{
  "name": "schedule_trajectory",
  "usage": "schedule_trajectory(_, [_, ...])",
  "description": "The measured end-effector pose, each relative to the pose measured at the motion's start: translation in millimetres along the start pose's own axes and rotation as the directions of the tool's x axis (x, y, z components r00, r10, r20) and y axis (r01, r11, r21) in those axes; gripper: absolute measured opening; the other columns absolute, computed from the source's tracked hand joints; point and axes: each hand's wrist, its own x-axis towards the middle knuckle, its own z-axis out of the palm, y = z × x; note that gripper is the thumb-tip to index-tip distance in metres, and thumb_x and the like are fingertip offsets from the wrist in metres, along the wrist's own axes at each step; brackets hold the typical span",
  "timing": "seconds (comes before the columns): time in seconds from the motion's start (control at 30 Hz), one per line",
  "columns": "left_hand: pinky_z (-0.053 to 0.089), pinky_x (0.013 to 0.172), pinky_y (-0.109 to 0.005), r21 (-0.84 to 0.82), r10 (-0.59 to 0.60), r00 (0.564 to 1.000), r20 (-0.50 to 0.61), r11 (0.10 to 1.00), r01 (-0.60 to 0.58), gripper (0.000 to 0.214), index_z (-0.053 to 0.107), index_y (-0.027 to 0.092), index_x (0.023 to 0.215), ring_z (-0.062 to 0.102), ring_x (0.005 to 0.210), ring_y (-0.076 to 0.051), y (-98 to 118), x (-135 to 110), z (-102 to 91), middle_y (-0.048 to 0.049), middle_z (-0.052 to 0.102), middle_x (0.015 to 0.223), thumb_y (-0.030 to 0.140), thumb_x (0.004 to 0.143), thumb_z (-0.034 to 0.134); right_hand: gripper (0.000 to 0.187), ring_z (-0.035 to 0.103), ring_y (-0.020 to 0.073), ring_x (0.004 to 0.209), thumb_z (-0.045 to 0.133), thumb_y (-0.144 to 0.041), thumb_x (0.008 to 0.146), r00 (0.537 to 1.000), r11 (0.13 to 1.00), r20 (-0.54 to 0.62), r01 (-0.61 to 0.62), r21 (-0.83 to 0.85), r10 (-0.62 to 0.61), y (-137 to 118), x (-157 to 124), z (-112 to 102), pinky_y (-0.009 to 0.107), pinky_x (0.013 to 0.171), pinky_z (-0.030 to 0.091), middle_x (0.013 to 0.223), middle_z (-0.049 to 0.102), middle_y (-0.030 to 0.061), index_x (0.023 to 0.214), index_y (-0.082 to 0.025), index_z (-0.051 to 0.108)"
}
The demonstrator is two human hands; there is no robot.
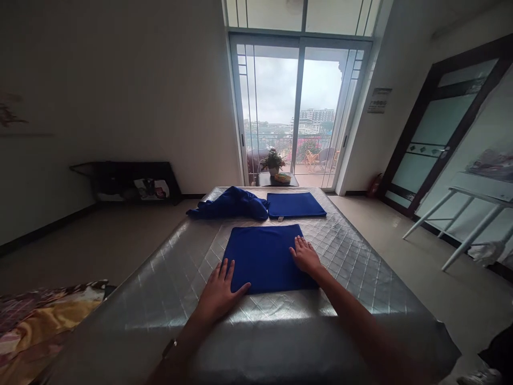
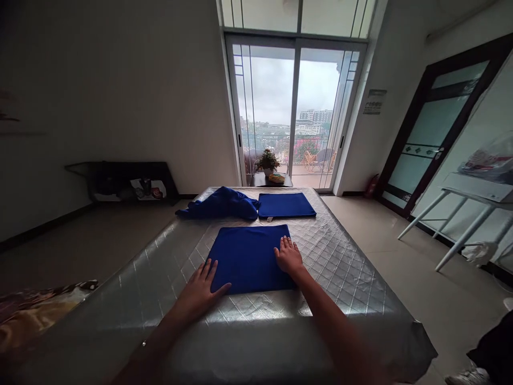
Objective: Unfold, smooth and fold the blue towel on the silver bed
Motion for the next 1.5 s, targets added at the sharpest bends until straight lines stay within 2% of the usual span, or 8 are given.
schedule_trajectory(0.27, [0.021,0.124,-0.052,0.012,0.028,0.999,0.038,1.0,-0.029,0.112,0.024,0.014,0.16,0.015,0.155,-0.037,-19.3,10.0,7.2,-0.0167,0.015,0.167,0.091,0.08,0.033,0.066,0.015,0.0221,0.155,0.023,-0.042,0.105,0.997,0.998,-0.035,-0.06,0.033,0.062,10.9,18.4,30.1,0.038,0.125,0.011,0.167,0.02,0.0123,0.159,-0.004,0.023])
schedule_trajectory(0.37, [0.022,0.122,-0.055,0.026,0.0,0.999,0.046,1.0,-0.001,0.109,0.027,0.012,0.159,0.016,0.154,-0.037,-9.6,22.4,1.4,-0.0198,0.017,0.166,0.089,0.082,0.026,0.066,0.017,0.0228,0.155,0.023,-0.042,0.105,0.997,0.998,-0.049,-0.057,0.032,0.058,9.8,17.4,30.3,0.039,0.125,0.011,0.167,0.021,0.0127,0.159,-0.003,0.024])
schedule_trajectory(0.5, [0.021,0.124,-0.049,0.012,0.155,0.988,0.006,0.988,-0.156,0.096,0.031,0.009,0.157,0.018,0.155,-0.031,57.6,47.9,-6.4,-0.0194,0.023,0.166,0.077,0.093,0.01,0.065,0.017,0.0233,0.155,0.024,-0.041,0.105,0.997,0.998,-0.048,-0.061,0.024,0.062,8.5,16.7,28.1,0.039,0.125,0.012,0.166,0.021,0.0136,0.158,-0.003,0.026])
schedule_trajectory(0.63, [0.018,0.126,-0.043,-0.053,0.382,0.924,0.034,0.924,-0.38,0.087,0.034,0.007,0.156,0.02,0.154,-0.026,140.4,81.4,-0.5,-0.0163,0.027,0.165,0.067,0.099,0.006,0.063,0.016,0.0229,0.155,0.022,-0.038,0.106,0.999,0.999,-0.038,-0.039,-0.018,0.039,12.1,17.1,30.0,0.038,0.124,0.014,0.167,0.022,0.0132,0.159,-0.004,0.026])
schedule_trajectory(0.77, [0.017,0.127,-0.043,-0.082,0.377,0.926,-0.005,0.923,-0.376,0.08,0.034,0.007,0.156,0.02,0.155,-0.024,173.4,104.3,15.9,-0.0149,0.028,0.165,0.056,0.102,0.001,0.061,0.016,0.0227,0.155,0.022,-0.033,0.105,0.999,0.998,-0.035,-0.006,-0.067,0.004,16.8,18.2,34.0,0.039,0.124,0.015,0.167,0.02,0.0135,0.159,-0.005,0.025])
schedule_trajectory(0.97, [0.016,0.127,-0.045,-0.057,0.317,0.948,0.016,0.947,-0.315,0.081,0.03,0.011,0.158,0.018,0.155,-0.024,137.5,99.4,25.6,-0.0124,0.025,0.166,0.062,0.1,0.004,0.061,0.019,0.0234,0.154,0.025,-0.034,0.105,0.998,0.999,-0.061,-0.027,-0.03,0.025,13.7,17.4,32.4,0.04,0.124,0.017,0.166,0.023,0.0148,0.158,-0.005,0.028])
schedule_trajectory(1.3, [0.021,0.124,-0.05,0.078,0.068,0.997,-0.038,0.995,-0.064,0.092,0.03,0.006,0.157,0.021,0.154,-0.031,-7.6,89.1,15.9,-0.0191,0.026,0.165,0.071,0.097,0.009,0.062,0.019,0.0227,0.154,0.023,-0.035,0.106,0.997,0.998,-0.061,-0.058,-0.019,0.056,9.3,17.9,31.6,0.038,0.124,0.014,0.166,0.023,0.0131,0.158,-0.003,0.026])
schedule_trajectory(1.5, [0.027,0.12,-0.053,0.056,0.046,0.987,-0.153,0.998,-0.037,0.089,0.035,0.009,0.156,0.026,0.152,-0.033,-18.1,84.0,23.8,-0.022,0.033,0.162,0.072,0.096,0.012,0.063,0.019,0.0245,0.154,0.024,-0.036,0.105,0.997,0.997,-0.013,-0.072,-0.036,0.071,6.8,17.0,25.1,0.041,0.124,0.016,0.166,0.022,0.015,0.158,-0.003,0.026])
